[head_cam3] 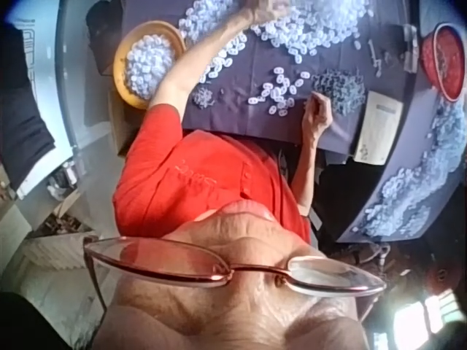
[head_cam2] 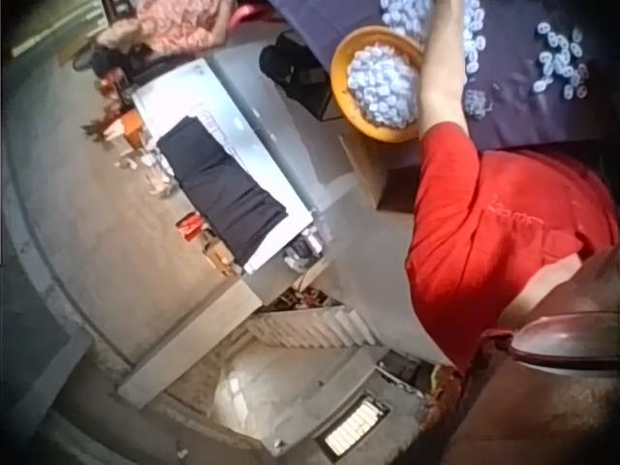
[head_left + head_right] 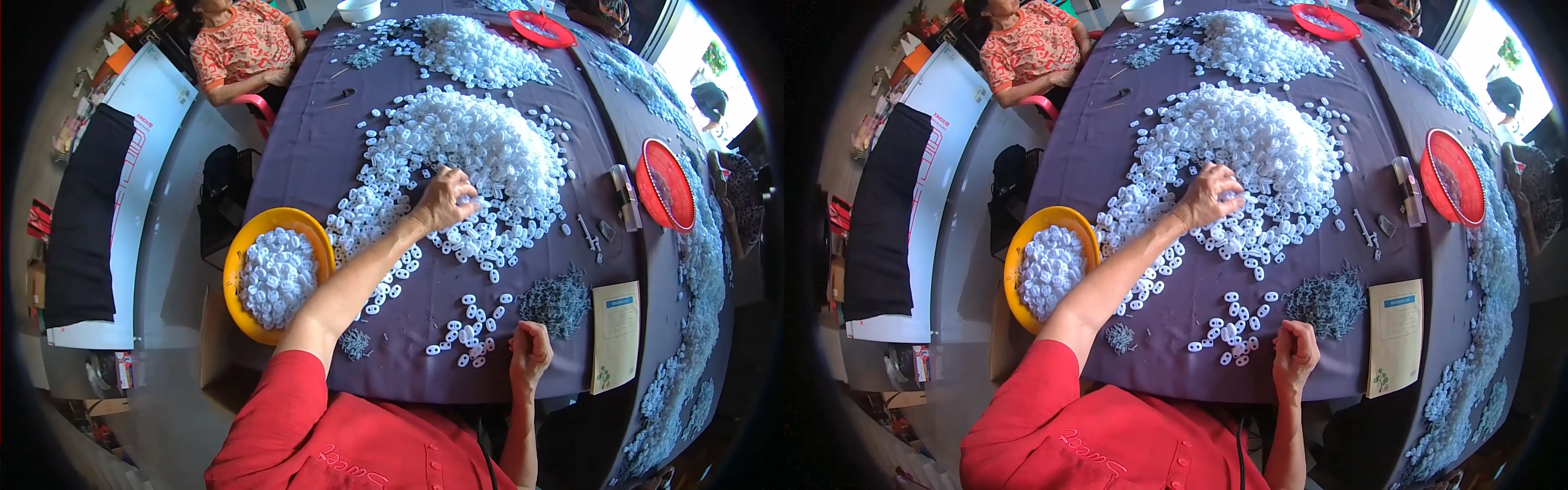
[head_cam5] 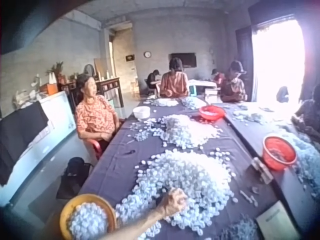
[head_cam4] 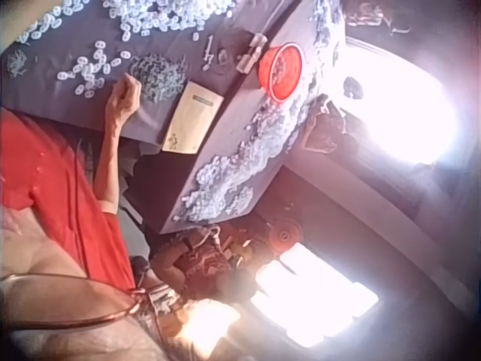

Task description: The person assembles small plastic components by hand, inserting dark components into white plastic frames.

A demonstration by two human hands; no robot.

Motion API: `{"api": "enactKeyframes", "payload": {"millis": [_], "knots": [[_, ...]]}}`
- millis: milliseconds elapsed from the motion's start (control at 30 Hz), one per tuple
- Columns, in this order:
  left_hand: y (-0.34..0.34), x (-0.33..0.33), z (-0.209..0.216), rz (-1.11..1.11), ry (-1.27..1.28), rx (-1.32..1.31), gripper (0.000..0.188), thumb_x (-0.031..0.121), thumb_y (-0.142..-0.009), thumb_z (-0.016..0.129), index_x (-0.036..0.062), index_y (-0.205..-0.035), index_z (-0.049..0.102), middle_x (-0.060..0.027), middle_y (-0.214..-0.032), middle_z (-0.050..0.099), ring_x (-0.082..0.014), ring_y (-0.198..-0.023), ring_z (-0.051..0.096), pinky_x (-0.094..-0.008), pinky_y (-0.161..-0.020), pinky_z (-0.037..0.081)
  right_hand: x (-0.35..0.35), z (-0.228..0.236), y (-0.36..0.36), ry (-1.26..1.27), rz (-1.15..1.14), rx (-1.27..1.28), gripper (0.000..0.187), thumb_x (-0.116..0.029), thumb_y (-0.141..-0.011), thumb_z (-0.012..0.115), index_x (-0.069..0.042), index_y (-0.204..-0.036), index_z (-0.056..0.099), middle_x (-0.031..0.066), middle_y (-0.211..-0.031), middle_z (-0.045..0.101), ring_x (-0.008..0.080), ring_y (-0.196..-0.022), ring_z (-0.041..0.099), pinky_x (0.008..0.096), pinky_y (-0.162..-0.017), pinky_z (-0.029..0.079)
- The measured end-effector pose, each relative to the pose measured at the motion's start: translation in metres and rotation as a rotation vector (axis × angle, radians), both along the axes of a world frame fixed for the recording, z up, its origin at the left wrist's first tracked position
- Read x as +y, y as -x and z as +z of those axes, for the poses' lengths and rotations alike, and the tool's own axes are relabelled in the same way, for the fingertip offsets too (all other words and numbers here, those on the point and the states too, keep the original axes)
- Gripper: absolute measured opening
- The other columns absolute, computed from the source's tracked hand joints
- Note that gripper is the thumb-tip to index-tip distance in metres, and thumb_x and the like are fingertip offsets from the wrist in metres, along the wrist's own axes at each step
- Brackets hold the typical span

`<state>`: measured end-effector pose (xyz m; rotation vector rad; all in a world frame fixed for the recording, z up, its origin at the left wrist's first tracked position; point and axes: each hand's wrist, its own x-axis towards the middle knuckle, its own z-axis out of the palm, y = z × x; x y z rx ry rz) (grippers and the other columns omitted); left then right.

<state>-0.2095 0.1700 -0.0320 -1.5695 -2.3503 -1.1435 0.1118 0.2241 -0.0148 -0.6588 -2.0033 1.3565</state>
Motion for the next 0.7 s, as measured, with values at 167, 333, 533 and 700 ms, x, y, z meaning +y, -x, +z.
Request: {"api": "enactKeyframes", "payload": {"millis": [167, 333, 533, 700], "knots": [[-0.036, -0.009, -0.001, -0.053, -0.019, -0.081, 0.015, 0.023, -0.066, 0.071, 0.0126, -0.074, 0.066, -0.0091, -0.094, 0.057, -0.0259, -0.089, 0.051, -0.0366, -0.081, 0.042, 0.0, -0.002, -0.001, 0.014, -0.003, 0.01, 0.01, 0.007, -0.082, 0.054, 0.001, -0.089, 0.057, 0.0056, -0.08, 0.055, 0.0097, -0.058, 0.054, 0.0209, -0.051, 0.044], [-0.082, -0.027, 0.004, -0.226, -0.047, -0.073, 0.014, 0.02, -0.068, 0.072, 0.0107, -0.077, 0.066, -0.0048, -0.1, 0.059, -0.0233, -0.099, 0.051, -0.0363, -0.086, 0.04, 0.0, -0.004, -0.002, 0.019, 0.0, 0.011, 0.01, 0.005, -0.082, 0.054, 0.0, -0.09, 0.057, 0.0049, -0.08, 0.055, 0.0094, -0.059, 0.054, 0.0211, -0.052, 0.045], [-0.053, -0.032, 0.018, -0.095, -0.249, -0.128, 0.007, 0.013, -0.072, 0.066, 0.0075, -0.077, 0.067, -0.0072, -0.092, 0.066, -0.0211, -0.09, 0.061, -0.0328, -0.08, 0.046, -0.001, -0.001, -0.003, 0.042, 0.001, 0.003, 0.009, 0.005, -0.083, 0.054, 0.0, -0.09, 0.057, 0.0044, -0.08, 0.054, 0.0091, -0.06, 0.054, 0.0212, -0.053, 0.045], [0.024, -0.028, 0.015, 0.295, -0.273, -0.176, 0.011, 0.01, -0.078, 0.061, 0.0013, -0.084, 0.066, -0.0109, -0.089, 0.066, -0.0237, -0.084, 0.063, -0.0311, -0.076, 0.048, -0.001, 0.003, -0.001, 0.027, 0.005, 0.0, 0.008, 0.005, -0.083, 0.054, 0.0, -0.089, 0.057, 0.0044, -0.081, 0.054, 0.0089, -0.06, 0.054, 0.0208, -0.052, 0.045]]}}
